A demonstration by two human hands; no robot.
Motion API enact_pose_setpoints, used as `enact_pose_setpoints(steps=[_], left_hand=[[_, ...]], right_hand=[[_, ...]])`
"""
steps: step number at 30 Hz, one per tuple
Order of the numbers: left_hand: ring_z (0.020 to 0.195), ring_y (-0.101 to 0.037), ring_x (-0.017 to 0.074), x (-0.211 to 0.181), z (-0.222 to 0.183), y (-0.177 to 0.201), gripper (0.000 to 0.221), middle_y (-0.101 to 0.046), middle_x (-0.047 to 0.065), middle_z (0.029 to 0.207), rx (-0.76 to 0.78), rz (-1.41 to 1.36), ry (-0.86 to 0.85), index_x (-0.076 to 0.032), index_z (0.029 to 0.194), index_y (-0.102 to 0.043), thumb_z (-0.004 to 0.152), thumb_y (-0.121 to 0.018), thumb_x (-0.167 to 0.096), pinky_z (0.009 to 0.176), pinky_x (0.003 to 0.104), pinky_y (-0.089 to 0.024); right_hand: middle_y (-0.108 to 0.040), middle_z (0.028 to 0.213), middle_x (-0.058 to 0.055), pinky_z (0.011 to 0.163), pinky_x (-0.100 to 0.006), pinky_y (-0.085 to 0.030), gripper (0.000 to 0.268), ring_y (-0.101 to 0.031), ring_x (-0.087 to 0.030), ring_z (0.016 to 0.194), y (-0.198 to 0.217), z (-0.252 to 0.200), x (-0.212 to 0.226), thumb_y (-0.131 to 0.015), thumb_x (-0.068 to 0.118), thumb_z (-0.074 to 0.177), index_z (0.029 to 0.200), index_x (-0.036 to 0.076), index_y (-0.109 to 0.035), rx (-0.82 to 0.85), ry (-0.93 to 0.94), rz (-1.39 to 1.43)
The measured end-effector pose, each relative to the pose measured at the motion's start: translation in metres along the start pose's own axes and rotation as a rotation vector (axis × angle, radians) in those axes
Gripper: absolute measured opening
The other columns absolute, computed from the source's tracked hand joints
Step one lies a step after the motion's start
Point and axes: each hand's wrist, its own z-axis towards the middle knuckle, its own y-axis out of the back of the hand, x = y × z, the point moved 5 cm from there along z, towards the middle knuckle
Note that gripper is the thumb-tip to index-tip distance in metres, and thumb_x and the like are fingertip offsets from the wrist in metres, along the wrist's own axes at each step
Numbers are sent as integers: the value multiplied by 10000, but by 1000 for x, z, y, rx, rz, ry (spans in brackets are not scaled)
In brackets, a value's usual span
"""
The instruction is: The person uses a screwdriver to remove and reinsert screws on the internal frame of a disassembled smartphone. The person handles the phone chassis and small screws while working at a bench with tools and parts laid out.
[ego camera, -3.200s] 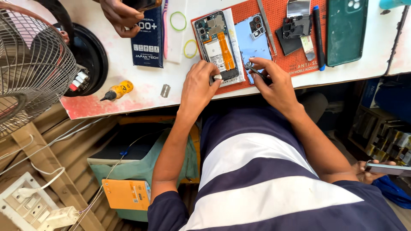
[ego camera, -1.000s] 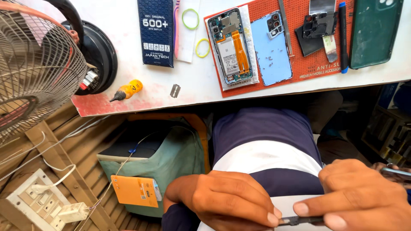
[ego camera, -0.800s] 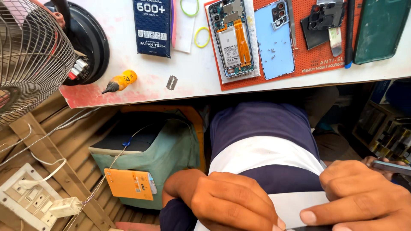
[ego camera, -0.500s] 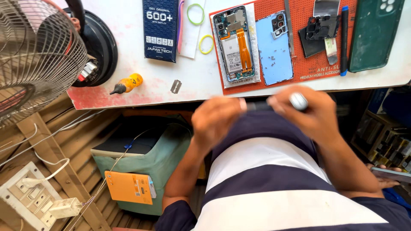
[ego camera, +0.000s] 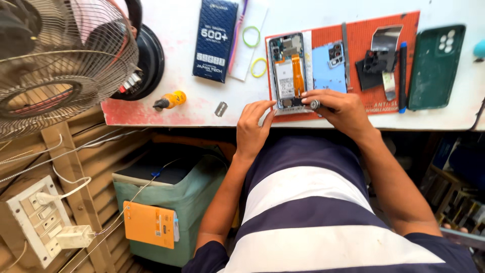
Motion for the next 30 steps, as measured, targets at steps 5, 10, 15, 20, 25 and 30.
enact_pose_setpoints(steps=[5, 10, 15, 20, 25, 30], left_hand=[[1016, -675, 281, -4, 8, 4, 191, -728, 88, 1058, 11, 23, -8, -72, 1100, -731, 910, -752, -58, 895, 381, -536], [1020, -673, 286, 2, 7, 0, 193, -721, 90, 1077, 25, 20, -14, -62, 1100, -727, 907, -745, -57, 896, 383, -536], [1019, -676, 280, 7, 6, -3, 199, -718, 87, 1084, 25, 11, -10, -57, 1104, -727, 905, -744, -59, 900, 381, -538], [995, -667, 254, 1, 4, -3, 203, -703, 62, 1077, -2, 92, -79, -66, 1117, -734, 914, -741, -68, 884, 377, -535], [999, -640, 230, -12, 2, -4, 214, -660, 51, 1115, -21, 281, -242, -83, 1137, -742, 923, -753, -88, 829, 383, -497], [1050, -623, 239, -18, 2, -14, 282, -659, 75, 1166, 70, 306, -367, -24, 1201, -715, 928, -729, -94, 895, 388, -481]], right_hand=[[-755, 1193, -24, 853, -325, -609, 263, -742, -212, 1045, -8, 1, -2, -769, 55, 878, 1133, 117, -762, -3, 2, -77], [-748, 1211, -19, 882, -326, -610, 266, -740, -208, 1074, -14, -2, -6, -771, 59, 890, 1148, 123, -759, -15, 0, -56], [-743, 1225, -19, 900, -323, -609, 290, -737, -206, 1091, -14, -2, -3, -770, 48, 881, 1160, 123, -754, -18, 15, -58], [-745, 1222, -7, 865, -317, -608, 334, -737, -202, 1064, -15, 0, 3, -792, 56, 851, 1170, 143, -744, -14, 61, -184], [-739, 1249, 23, 749, -315, -601, 357, -746, -193, 996, -15, -2, 7, -776, 65, 852, 1190, 177, -743, 8, 111, -365], [-715, 1251, 31, 654, -326, -581, 345, -730, -184, 868, -20, -7, 4, -767, 95, 866, 1196, 196, -751, 8, 105, -432]])
